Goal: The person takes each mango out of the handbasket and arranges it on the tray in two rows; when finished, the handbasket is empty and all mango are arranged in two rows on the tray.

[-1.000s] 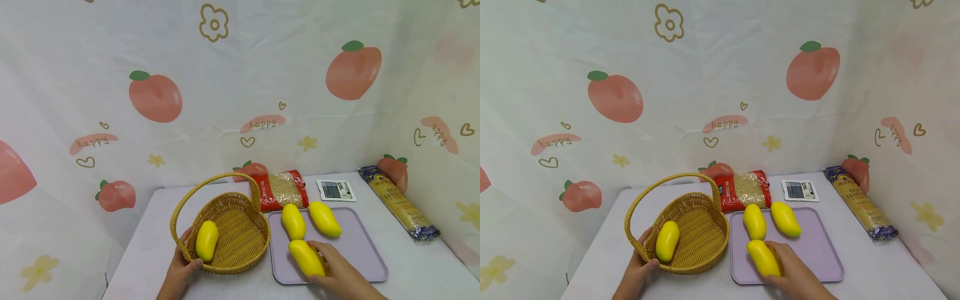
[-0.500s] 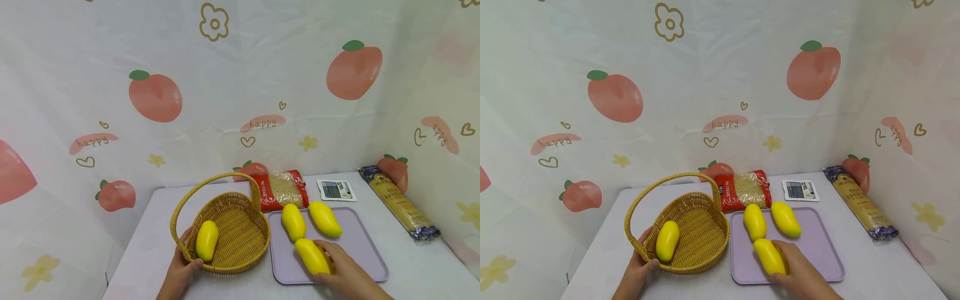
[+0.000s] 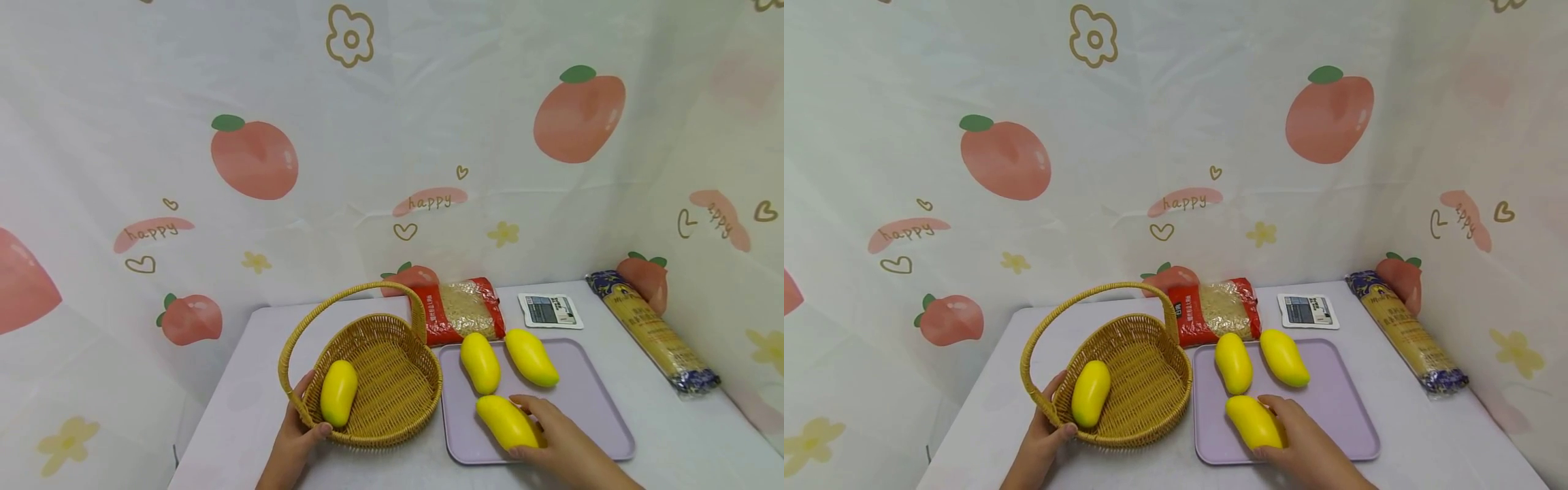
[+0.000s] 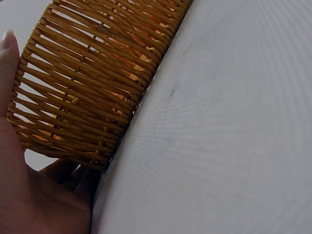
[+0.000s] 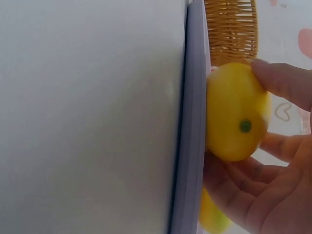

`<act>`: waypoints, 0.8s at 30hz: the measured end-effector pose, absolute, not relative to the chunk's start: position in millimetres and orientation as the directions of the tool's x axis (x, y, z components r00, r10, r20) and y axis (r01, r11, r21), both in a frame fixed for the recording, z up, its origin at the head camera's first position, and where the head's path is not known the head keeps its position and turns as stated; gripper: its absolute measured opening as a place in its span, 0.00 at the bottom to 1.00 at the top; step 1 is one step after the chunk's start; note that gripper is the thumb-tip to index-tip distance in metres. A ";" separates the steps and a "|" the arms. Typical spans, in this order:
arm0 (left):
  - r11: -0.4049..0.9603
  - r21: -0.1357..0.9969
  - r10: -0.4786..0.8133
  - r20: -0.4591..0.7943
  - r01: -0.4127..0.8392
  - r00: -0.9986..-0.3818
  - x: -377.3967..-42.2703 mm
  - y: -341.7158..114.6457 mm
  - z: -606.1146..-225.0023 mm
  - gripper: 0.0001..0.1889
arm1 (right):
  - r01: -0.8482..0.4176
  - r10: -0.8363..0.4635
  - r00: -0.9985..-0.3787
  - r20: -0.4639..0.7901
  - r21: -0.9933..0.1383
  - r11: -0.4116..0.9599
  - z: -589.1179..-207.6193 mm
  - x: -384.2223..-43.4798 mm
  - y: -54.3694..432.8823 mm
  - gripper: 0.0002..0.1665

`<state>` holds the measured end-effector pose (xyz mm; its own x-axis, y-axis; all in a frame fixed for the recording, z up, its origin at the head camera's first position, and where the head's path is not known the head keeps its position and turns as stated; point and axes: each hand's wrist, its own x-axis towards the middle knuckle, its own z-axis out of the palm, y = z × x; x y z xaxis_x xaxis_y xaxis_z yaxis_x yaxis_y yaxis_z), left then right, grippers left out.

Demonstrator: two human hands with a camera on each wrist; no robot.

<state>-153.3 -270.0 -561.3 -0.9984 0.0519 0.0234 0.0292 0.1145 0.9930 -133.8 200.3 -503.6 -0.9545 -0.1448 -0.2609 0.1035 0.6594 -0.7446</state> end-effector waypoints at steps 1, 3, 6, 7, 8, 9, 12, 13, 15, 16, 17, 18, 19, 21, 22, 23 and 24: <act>0.115 0.993 0.052 0.024 0.030 -0.998 -153.2 -269.9 -560.8 0.48 | 0.103 -0.149 -0.955 -0.258 -0.755 0.647 -503.5 -133.5 199.5 0.50; 0.117 0.993 0.053 0.027 0.033 -0.998 -152.9 -269.8 -560.3 0.48 | 0.102 -0.153 -0.955 -0.254 -0.766 0.635 -503.4 -133.2 197.3 0.50; 0.105 0.994 0.056 0.023 0.029 -0.998 -152.3 -269.5 -559.3 0.48 | 0.111 -0.141 -0.956 -0.259 -0.759 0.642 -503.6 -133.2 193.0 0.49; 0.105 0.994 0.056 0.022 0.027 -0.998 -152.1 -269.5 -559.2 0.48 | 0.112 -0.139 -0.955 -0.261 -0.754 0.647 -504.0 -133.2 191.9 0.49; 0.104 0.994 0.056 0.021 0.027 -0.998 -152.1 -269.4 -559.2 0.48 | 0.116 -0.136 -0.955 -0.265 -0.750 0.651 -503.9 -133.3 190.4 0.50; 0.104 0.994 0.055 0.022 0.028 -0.998 -152.0 -269.4 -559.2 0.48 | 0.124 -0.130 -0.953 -0.273 -0.747 0.653 -503.7 -133.3 189.2 0.50; 0.105 0.994 0.055 0.019 0.025 -0.998 -152.0 -268.9 -559.1 0.48 | 0.131 -0.125 -0.951 -0.283 -0.736 0.664 -503.2 -133.3 188.1 0.51; 0.106 0.994 0.055 0.018 0.024 -0.998 -152.0 -268.7 -559.0 0.48 | 0.127 -0.126 -0.951 -0.282 -0.728 0.674 -503.0 -133.2 188.5 0.51; 0.109 0.994 0.054 0.019 0.024 -0.998 -152.0 -268.3 -558.9 0.48 | 0.123 -0.123 -0.953 -0.279 -0.721 0.682 -501.7 -133.1 189.9 0.48; 0.108 0.994 0.055 0.018 0.024 -0.998 -152.0 -268.2 -558.8 0.48 | 0.112 -0.127 -0.954 -0.270 -0.719 0.686 -501.5 -132.8 191.3 0.46; 0.108 0.994 0.055 0.017 0.023 -0.998 -151.9 -268.1 -558.4 0.48 | 0.108 -0.128 -0.955 -0.267 -0.717 0.689 -501.3 -132.6 192.5 0.44; 0.109 0.994 0.054 0.018 0.023 -0.998 -151.8 -268.2 -558.5 0.48 | 0.108 -0.128 -0.955 -0.266 -0.717 0.689 -500.8 -132.5 193.2 0.42; 0.110 0.994 0.052 0.017 0.023 -0.998 -151.9 -268.4 -558.6 0.48 | 0.106 -0.130 -0.955 -0.265 -0.720 0.686 -500.4 -132.2 193.9 0.39; 0.115 0.993 0.049 0.016 0.021 -0.999 -152.2 -268.8 -558.9 0.48 | 0.106 -0.136 -0.954 -0.265 -0.730 0.675 -500.8 -131.7 194.3 0.35; 0.115 0.993 0.048 0.015 0.020 -0.999 -152.3 -269.0 -559.1 0.48 | 0.116 -0.133 -0.953 -0.273 -0.731 0.673 -501.0 -131.8 193.7 0.34; 0.118 0.993 0.045 0.013 0.018 -0.999 -152.4 -269.1 -559.2 0.48 | 0.128 -0.128 -0.950 -0.284 -0.730 0.671 -501.3 -131.9 192.9 0.34; 0.122 0.992 0.044 0.014 0.019 -0.999 -152.7 -269.2 -559.7 0.48 | 0.130 -0.127 -0.949 -0.287 -0.728 0.674 -502.0 -131.9 192.3 0.34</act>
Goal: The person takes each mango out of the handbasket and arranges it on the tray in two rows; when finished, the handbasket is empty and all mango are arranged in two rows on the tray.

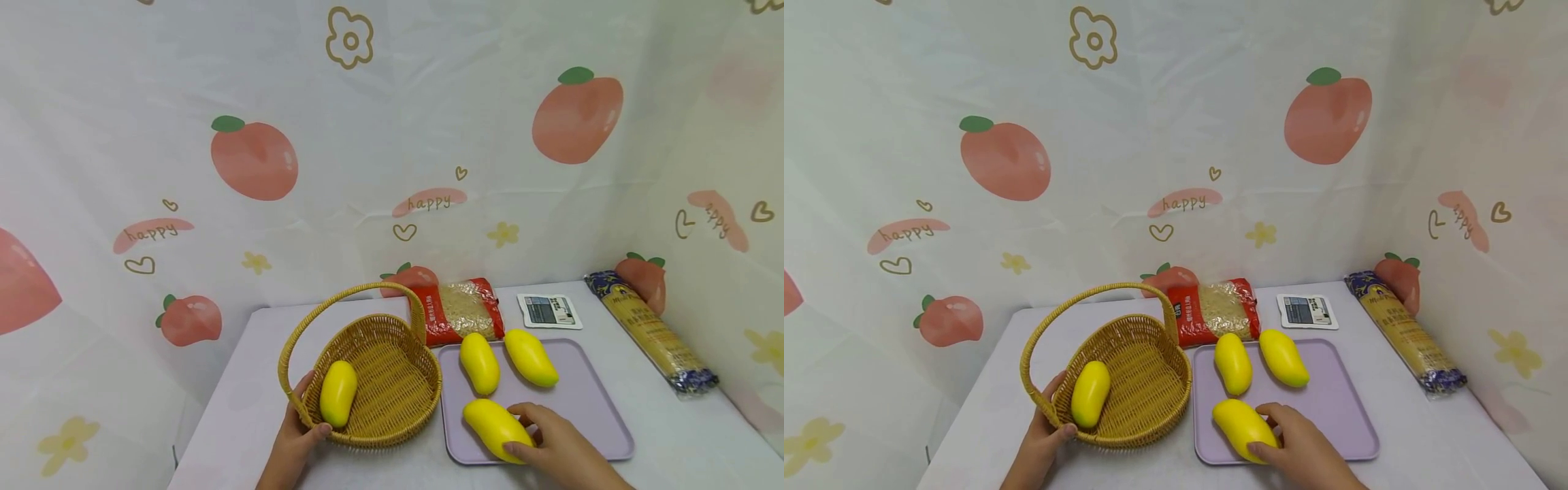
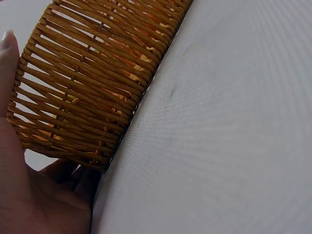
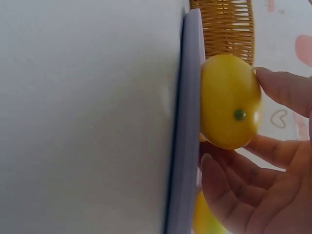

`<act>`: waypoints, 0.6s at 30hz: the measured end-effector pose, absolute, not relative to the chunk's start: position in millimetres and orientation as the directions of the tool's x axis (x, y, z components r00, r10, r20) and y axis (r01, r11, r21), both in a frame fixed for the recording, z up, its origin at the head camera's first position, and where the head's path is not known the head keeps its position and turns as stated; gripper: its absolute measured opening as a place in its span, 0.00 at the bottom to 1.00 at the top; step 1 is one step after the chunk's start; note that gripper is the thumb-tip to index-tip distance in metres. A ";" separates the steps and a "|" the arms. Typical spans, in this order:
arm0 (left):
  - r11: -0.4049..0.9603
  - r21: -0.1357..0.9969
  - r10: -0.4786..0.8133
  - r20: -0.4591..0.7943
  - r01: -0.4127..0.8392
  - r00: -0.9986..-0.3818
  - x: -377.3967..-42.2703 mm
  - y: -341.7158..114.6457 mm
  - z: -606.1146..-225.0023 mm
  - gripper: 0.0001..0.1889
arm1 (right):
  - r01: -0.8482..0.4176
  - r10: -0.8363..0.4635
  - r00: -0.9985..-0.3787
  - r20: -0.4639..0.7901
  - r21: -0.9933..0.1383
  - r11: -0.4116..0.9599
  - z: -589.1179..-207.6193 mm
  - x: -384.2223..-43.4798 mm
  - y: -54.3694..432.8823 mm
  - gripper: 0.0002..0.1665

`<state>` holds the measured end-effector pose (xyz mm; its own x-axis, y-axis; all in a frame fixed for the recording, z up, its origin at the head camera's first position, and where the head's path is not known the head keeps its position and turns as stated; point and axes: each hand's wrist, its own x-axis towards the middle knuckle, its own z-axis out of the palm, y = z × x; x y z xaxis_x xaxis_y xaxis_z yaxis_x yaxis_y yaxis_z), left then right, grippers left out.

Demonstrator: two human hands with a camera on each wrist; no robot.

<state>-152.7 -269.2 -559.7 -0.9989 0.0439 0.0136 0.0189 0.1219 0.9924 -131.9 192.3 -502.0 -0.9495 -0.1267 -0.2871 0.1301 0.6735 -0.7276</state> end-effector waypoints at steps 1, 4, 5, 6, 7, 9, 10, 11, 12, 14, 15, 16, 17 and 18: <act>0.123 0.992 0.043 0.012 0.017 -0.999 -152.7 -269.2 -559.7 0.48 | 0.132 -0.126 -0.949 -0.290 -0.725 0.676 -502.9 -131.8 191.8 0.34; 0.133 0.991 0.036 0.009 0.013 -0.999 -152.3 -269.3 -560.1 0.48 | 0.151 -0.114 -0.944 -0.309 -0.713 0.685 -504.4 -132.8 189.0 0.36; 0.138 0.990 0.034 0.008 0.012 -0.999 -152.1 -269.3 -560.1 0.48 | 0.160 -0.109 -0.942 -0.318 -0.708 0.688 -505.0 -133.1 188.4 0.37; 0.141 0.990 0.033 0.007 0.011 -0.999 -151.9 -269.4 -560.2 0.48 | 0.166 -0.106 -0.940 -0.325 -0.704 0.691 -505.5 -133.3 187.7 0.38; 0.144 0.989 0.030 0.004 0.009 -1.000 -151.7 -269.5 -560.1 0.48 | 0.178 -0.099 -0.936 -0.337 -0.699 0.692 -505.7 -133.6 187.0 0.39; 0.147 0.989 0.028 0.004 0.008 -1.000 -151.7 -269.5 -560.0 0.48 | 0.204 -0.084 -0.930 -0.358 -0.693 0.692 -505.9 -134.1 185.7 0.40; 0.143 0.990 0.030 0.004 0.009 -1.000 -151.7 -269.5 -559.8 0.47 | 0.212 -0.079 -0.928 -0.365 -0.688 0.694 -506.0 -133.9 185.5 0.41; 0.142 0.990 0.031 0.005 0.009 -1.000 -151.9 -269.5 -559.8 0.48 | 0.214 -0.078 -0.926 -0.369 -0.684 0.697 -506.4 -133.6 185.7 0.42; 0.138 0.990 0.033 0.006 0.011 -0.999 -152.0 -269.4 -559.8 0.48 | 0.216 -0.076 -0.925 -0.371 -0.682 0.699 -506.1 -133.2 185.6 0.42; 0.134 0.991 0.036 0.012 0.016 -0.999 -152.2 -269.2 -559.6 0.48 | 0.217 -0.075 -0.925 -0.372 -0.681 0.700 -505.4 -132.3 186.1 0.42; 0.133 0.991 0.038 0.016 0.021 -0.999 -152.3 -269.1 -559.8 0.48 | 0.215 -0.074 -0.926 -0.369 -0.682 0.699 -504.9 -131.6 186.7 0.42; 0.133 0.991 0.039 0.019 0.024 -0.999 -152.4 -269.1 -560.0 0.48 | 0.209 -0.077 -0.929 -0.363 -0.684 0.699 -504.2 -131.1 187.5 0.42; 0.134 0.990 0.040 0.024 0.029 -0.999 -152.4 -269.0 -560.2 0.48 | 0.208 -0.075 -0.931 -0.358 -0.688 0.696 -503.1 -130.9 188.2 0.42; 0.133 0.991 0.041 0.025 0.030 -0.999 -152.2 -268.9 -560.2 0.48 | 0.209 -0.072 -0.933 -0.354 -0.692 0.691 -501.5 -131.1 188.7 0.43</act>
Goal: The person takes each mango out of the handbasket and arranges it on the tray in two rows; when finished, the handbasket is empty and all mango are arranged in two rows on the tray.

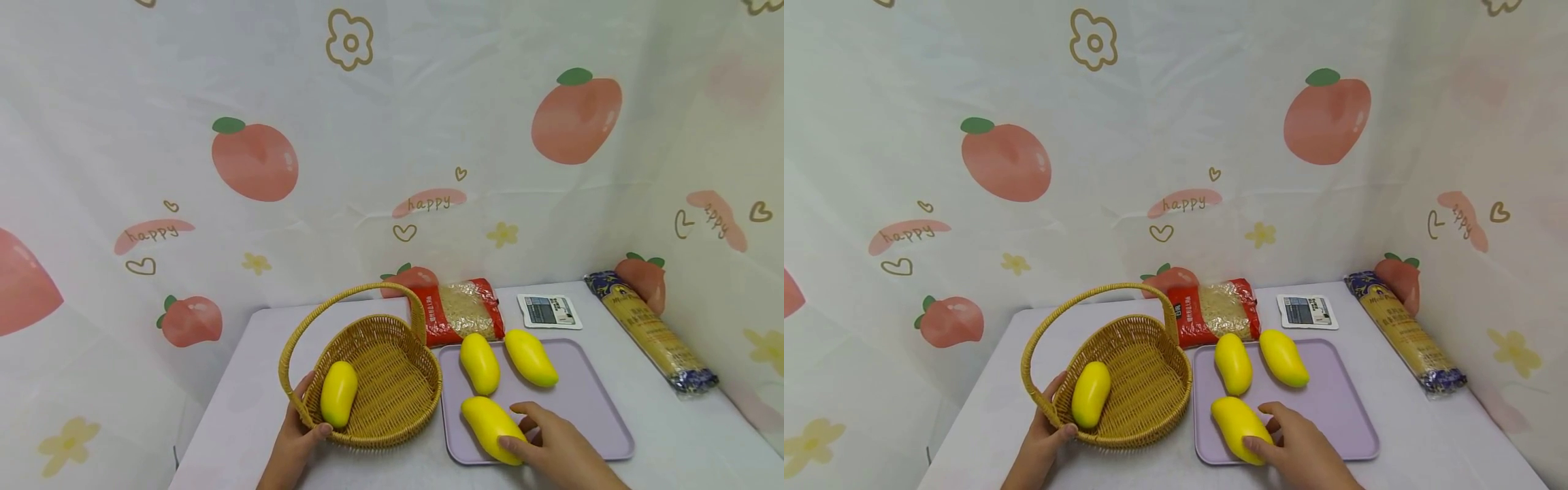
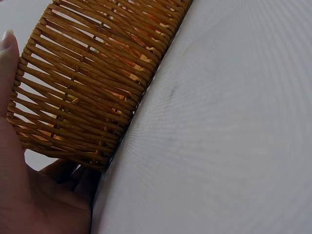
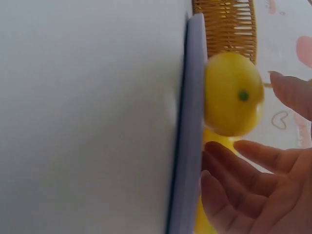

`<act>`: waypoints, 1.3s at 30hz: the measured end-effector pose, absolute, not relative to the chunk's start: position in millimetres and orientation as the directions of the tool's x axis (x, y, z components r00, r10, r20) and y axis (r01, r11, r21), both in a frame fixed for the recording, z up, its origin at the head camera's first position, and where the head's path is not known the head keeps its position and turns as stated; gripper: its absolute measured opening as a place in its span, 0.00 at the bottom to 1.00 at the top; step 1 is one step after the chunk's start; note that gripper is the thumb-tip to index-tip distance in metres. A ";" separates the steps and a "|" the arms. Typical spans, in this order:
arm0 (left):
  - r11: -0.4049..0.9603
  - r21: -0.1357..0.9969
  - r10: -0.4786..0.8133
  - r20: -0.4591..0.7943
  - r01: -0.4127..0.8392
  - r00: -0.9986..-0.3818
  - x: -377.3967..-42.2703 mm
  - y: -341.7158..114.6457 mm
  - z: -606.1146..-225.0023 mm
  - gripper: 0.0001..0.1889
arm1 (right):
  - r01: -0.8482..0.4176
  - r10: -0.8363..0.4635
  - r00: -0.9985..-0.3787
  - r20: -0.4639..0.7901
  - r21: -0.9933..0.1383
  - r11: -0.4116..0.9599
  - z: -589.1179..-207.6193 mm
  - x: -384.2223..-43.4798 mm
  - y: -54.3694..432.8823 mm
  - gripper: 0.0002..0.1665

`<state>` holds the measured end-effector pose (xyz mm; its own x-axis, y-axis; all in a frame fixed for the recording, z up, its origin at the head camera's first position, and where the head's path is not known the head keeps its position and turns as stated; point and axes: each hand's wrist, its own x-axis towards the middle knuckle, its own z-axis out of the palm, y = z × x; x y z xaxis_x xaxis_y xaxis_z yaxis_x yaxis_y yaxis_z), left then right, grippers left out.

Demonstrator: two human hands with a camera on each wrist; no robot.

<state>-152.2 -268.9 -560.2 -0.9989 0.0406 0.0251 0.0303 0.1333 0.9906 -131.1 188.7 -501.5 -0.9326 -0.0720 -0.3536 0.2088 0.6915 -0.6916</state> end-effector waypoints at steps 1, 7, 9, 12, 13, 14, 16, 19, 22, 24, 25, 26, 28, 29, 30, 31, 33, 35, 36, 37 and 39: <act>0.135 0.990 0.040 0.028 0.033 -0.999 -152.1 -268.9 -560.4 0.48 | 0.208 -0.067 -0.936 -0.346 -0.695 0.688 -499.8 -131.3 189.7 0.43; 0.135 0.990 0.040 0.029 0.034 -0.999 -151.1 -269.3 -560.6 0.48 | 0.153 -0.067 -0.964 -0.258 -0.740 0.655 -485.5 -134.7 198.4 0.45; 0.129 0.991 0.043 0.029 0.034 -0.999 -151.1 -269.4 -560.5 0.48 | 0.119 -0.086 -0.971 -0.223 -0.765 0.633 -480.1 -134.6 201.9 0.44; 0.115 0.993 0.048 0.027 0.033 -0.998 -151.0 -269.1 -559.9 0.48 | 0.043 -0.144 -0.977 -0.157 -0.807 0.589 -473.6 -133.5 207.5 0.42; 0.112 0.993 0.050 0.027 0.032 -0.998 -150.9 -269.0 -559.8 0.48 | 0.013 -0.167 -0.977 -0.132 -0.819 0.574 -471.8 -133.2 209.2 0.41; 0.107 0.994 0.051 0.027 0.032 -0.998 -150.8 -268.9 -559.7 0.47 | -0.012 -0.184 -0.977 -0.111 -0.828 0.561 -469.8 -133.2 210.3 0.40; 0.103 0.994 0.053 0.029 0.034 -0.998 -150.4 -268.8 -559.5 0.47 | -0.057 -0.214 -0.974 -0.068 -0.846 0.531 -466.0 -133.5 212.3 0.38; 0.102 0.994 0.055 0.034 0.040 -0.998 -150.1 -269.0 -559.6 0.47 | -0.134 -0.248 -0.969 0.013 -0.867 0.480 -460.7 -134.4 213.5 0.33; 0.109 0.993 0.057 0.040 0.046 -0.998 -150.2 -269.2 -559.8 0.47 | -0.224 -0.276 -0.955 0.112 -0.881 0.416 -456.1 -135.0 212.7 0.28; 0.112 0.993 0.056 0.041 0.047 -0.998 -150.3 -269.3 -559.7 0.47 | -0.271 -0.298 -0.940 0.166 -0.893 0.359 -453.4 -136.0 210.9 0.27; 0.113 0.992 0.056 0.042 0.048 -0.998 -150.3 -269.3 -559.6 0.47 | -0.278 -0.304 -0.936 0.177 -0.901 0.332 -451.9 -136.6 209.3 0.27; 0.113 0.992 0.055 0.042 0.048 -0.998 -150.3 -269.3 -559.6 0.47 | -0.287 -0.314 -0.930 0.189 -0.909 0.303 -450.6 -137.5 207.5 0.27; 0.110 0.993 0.056 0.043 0.049 -0.998 -150.3 -269.3 -559.6 0.47 | -0.289 -0.336 -0.921 0.199 -0.926 0.243 -448.4 -140.0 203.4 0.27; 0.108 0.993 0.056 0.044 0.050 -0.997 -150.3 -269.2 -559.6 0.47 | -0.290 -0.349 -0.915 0.204 -0.933 0.213 -447.4 -141.2 201.1 0.27; 0.106 0.993 0.057 0.045 0.051 -0.997 -150.3 -269.1 -559.6 0.47 | -0.290 -0.362 -0.909 0.208 -0.938 0.190 -446.5 -142.3 198.5 0.28; 0.104 0.993 0.058 0.046 0.052 -0.997 -150.3 -269.0 -559.6 0.47 | -0.289 -0.375 -0.903 0.210 -0.942 0.170 -445.8 -143.4 195.8 0.28; 0.103 0.993 0.059 0.048 0.054 -0.997 -150.3 -268.9 -559.6 0.47 | -0.284 -0.404 -0.891 0.206 -0.949 0.141 -444.4 -145.8 190.1 0.28; 0.102 0.994 0.058 0.045 0.051 -0.997 -150.2 -268.9 -559.5 0.47 | -0.265 -0.427 -0.884 0.189 -0.956 0.125 -442.9 -147.4 183.3 0.29; 0.100 0.994 0.057 0.042 0.048 -0.997 -150.1 -269.0 -559.4 0.47 | -0.251 -0.440 -0.881 0.176 -0.961 0.119 -442.3 -148.2 179.6 0.29; 0.097 0.994 0.056 0.039 0.045 -0.998 -150.3 -269.0 -559.4 0.47 | -0.244 -0.451 -0.876 0.170 -0.963 0.110 -442.3 -148.9 175.9 0.29; 0.094 0.995 0.056 0.034 0.039 -0.998 -150.7 -269.0 -559.2 0.47 | -0.216 -0.473 -0.869 0.148 -0.972 0.093 -442.6 -150.1 167.9 0.30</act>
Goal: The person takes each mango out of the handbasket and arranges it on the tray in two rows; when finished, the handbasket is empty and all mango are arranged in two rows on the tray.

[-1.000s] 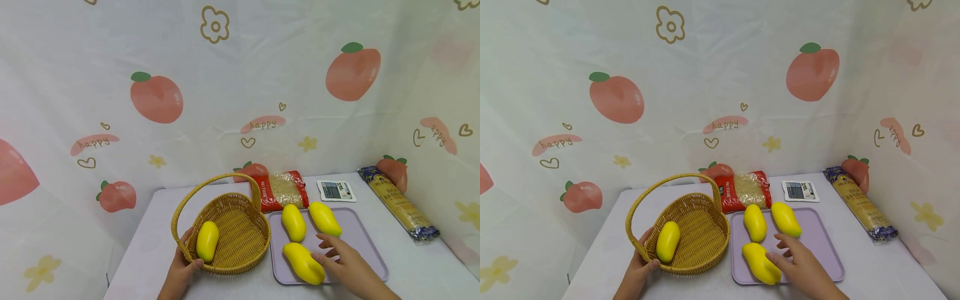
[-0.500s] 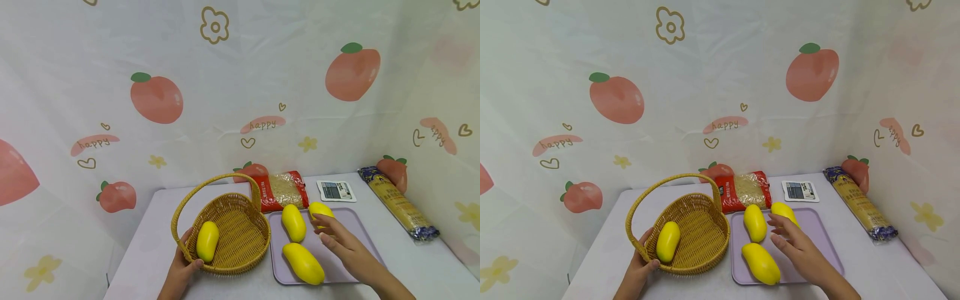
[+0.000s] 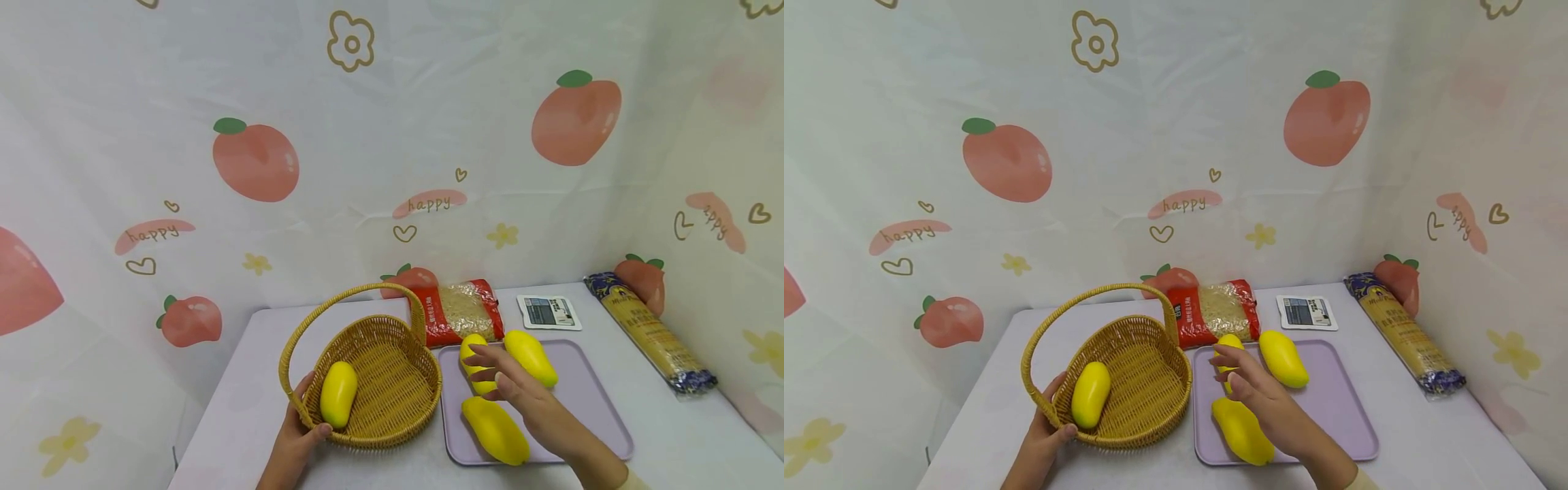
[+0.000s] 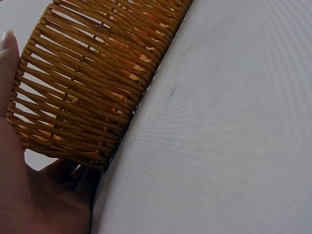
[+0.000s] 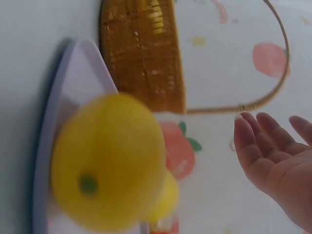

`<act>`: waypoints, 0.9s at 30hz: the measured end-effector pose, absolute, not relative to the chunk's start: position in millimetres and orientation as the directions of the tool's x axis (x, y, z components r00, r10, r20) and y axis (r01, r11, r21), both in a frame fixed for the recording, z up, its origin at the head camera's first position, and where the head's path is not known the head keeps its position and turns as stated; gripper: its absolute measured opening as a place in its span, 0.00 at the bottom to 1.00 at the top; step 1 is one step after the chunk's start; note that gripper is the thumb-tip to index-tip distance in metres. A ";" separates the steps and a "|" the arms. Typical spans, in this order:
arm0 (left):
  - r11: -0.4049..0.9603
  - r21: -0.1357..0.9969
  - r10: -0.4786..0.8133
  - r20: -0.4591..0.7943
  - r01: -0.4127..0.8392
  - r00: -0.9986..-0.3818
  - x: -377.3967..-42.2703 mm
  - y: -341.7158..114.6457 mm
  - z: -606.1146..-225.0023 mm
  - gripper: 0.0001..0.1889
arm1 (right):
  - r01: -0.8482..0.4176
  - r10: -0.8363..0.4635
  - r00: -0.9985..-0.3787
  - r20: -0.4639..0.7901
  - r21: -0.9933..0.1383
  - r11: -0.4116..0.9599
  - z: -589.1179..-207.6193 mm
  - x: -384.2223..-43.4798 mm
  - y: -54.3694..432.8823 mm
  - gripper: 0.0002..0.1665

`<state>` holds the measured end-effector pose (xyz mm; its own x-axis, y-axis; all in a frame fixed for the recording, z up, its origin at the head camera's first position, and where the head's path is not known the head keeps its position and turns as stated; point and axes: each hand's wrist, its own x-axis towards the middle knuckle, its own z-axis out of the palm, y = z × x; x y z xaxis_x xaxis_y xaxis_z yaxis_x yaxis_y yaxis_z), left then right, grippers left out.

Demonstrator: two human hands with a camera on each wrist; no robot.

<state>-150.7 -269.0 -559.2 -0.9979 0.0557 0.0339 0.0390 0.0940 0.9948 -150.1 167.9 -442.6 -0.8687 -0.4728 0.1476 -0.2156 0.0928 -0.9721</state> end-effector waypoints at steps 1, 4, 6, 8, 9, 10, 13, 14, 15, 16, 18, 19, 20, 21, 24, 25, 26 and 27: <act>0.095 0.995 0.055 0.032 0.037 -0.998 -150.8 -269.1 -559.2 0.47 | -0.208 -0.485 -0.863 0.143 -0.975 0.082 -443.5 -150.8 163.6 0.31; 0.109 0.993 0.052 0.034 0.039 -0.998 -151.4 -269.4 -559.2 0.48 | -0.194 -0.527 -0.838 0.141 -0.980 0.047 -446.9 -153.2 150.7 0.32; 0.118 0.992 0.050 0.035 0.040 -0.998 -151.6 -269.6 -559.3 0.48 | -0.187 -0.555 -0.819 0.144 -0.982 0.022 -449.0 -154.5 141.4 0.32; 0.120 0.992 0.047 0.031 0.036 -0.998 -151.8 -269.7 -559.1 0.48 | -0.173 -0.585 -0.798 0.144 -0.985 -0.006 -450.6 -155.7 131.3 0.32; 0.119 0.992 0.048 0.028 0.034 -0.998 -151.9 -269.7 -559.0 0.48 | -0.158 -0.596 -0.791 0.140 -0.987 -0.022 -451.1 -156.1 126.1 0.32; 0.119 0.992 0.048 0.024 0.029 -0.999 -151.9 -269.6 -558.8 0.48 | -0.150 -0.606 -0.783 0.140 -0.988 -0.035 -451.9 -157.0 120.6 0.33; 0.125 0.992 0.044 0.013 0.019 -0.999 -152.0 -269.1 -557.8 0.48 | -0.131 -0.630 -0.763 0.145 -0.989 -0.069 -454.2 -159.4 105.1 0.34; 0.129 0.992 0.042 0.010 0.015 -0.999 -152.1 -268.8 -557.4 0.48 | -0.125 -0.633 -0.761 0.142 -0.990 -0.071 -454.4 -160.2 100.2 0.34; 0.131 0.991 0.040 0.007 0.012 -0.999 -152.2 -268.5 -557.0 0.48 | -0.120 -0.636 -0.759 0.139 -0.990 -0.074 -454.6 -161.0 95.7 0.34; 0.133 0.991 0.040 0.005 0.010 -0.999 -152.3 -268.2 -556.5 0.48 | -0.116 -0.639 -0.757 0.139 -0.990 -0.078 -454.7 -162.1 91.3 0.34; 0.134 0.991 0.040 0.003 0.008 -0.999 -152.7 -267.8 -555.9 0.48 | -0.099 -0.644 -0.753 0.133 -0.991 -0.089 -453.9 -164.2 83.0 0.35; 0.133 0.991 0.040 0.002 0.007 -0.999 -152.8 -267.7 -555.6 0.48 | -0.082 -0.646 -0.753 0.127 -0.992 -0.098 -453.3 -165.5 79.0 0.36; 0.132 0.991 0.042 0.002 0.008 -0.999 -152.9 -267.6 -555.5 0.48 | -0.062 -0.648 -0.752 0.122 -0.991 -0.115 -453.0 -166.9 75.0 0.37; 0.128 0.992 0.045 0.003 0.008 -0.999 -152.9 -267.6 -555.3 0.48 | -0.042 -0.650 -0.750 0.120 -0.990 -0.135 -452.7 -168.2 71.2 0.38; 0.126 0.992 0.047 0.004 0.010 -0.999 -152.5 -267.9 -555.4 0.48 | 0.030 -0.650 -0.752 0.110 -0.979 -0.200 -452.8 -173.0 59.8 0.43; 0.129 0.992 0.045 0.004 0.009 -0.999 -152.3 -268.0 -555.4 0.48 | 0.055 -0.648 -0.754 0.102 -0.975 -0.217 -453.5 -174.7 56.1 0.44; 0.131 0.991 0.044 0.005 0.011 -0.999 -152.1 -268.1 -555.8 0.48 | 0.077 -0.648 -0.756 0.093 -0.970 -0.229 -454.2 -176.6 52.4 0.45; 0.137 0.991 0.043 0.005 0.011 -0.999 -151.9 -268.1 -556.0 0.48 | 0.096 -0.645 -0.760 0.082 -0.967 -0.236 -455.3 -178.7 48.9 0.47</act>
